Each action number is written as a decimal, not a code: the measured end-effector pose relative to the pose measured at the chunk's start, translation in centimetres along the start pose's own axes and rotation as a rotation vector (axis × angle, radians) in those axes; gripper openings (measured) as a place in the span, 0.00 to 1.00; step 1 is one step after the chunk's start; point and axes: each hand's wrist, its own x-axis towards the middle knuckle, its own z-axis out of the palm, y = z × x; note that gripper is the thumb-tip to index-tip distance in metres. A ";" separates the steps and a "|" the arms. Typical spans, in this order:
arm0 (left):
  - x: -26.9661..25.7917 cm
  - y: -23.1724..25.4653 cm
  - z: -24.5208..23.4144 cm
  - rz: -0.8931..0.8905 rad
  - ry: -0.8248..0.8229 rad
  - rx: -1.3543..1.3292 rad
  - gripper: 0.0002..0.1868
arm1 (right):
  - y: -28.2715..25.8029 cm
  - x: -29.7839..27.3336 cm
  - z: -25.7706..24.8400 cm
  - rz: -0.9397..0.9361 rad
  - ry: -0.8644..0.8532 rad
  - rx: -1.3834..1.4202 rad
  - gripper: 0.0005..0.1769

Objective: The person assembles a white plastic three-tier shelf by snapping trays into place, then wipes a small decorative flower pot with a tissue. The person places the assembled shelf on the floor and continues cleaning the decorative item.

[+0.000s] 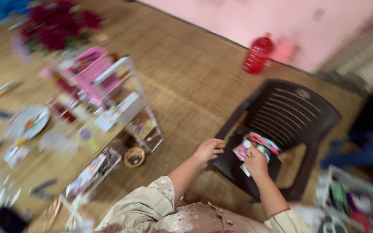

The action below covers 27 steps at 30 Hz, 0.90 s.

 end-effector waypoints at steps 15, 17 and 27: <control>8.4 0.3 2.4 0.068 0.104 0.339 0.16 | 8.8 -11.7 -7.7 0.655 0.227 0.035 0.18; 9.3 -0.6 2.7 0.083 0.243 0.498 0.18 | 10.1 -12.2 -8.4 0.583 0.302 -0.037 0.19; 17.1 -11.7 0.4 -0.038 0.539 1.147 0.42 | 21.4 -13.9 -6.6 0.739 0.645 -0.273 0.41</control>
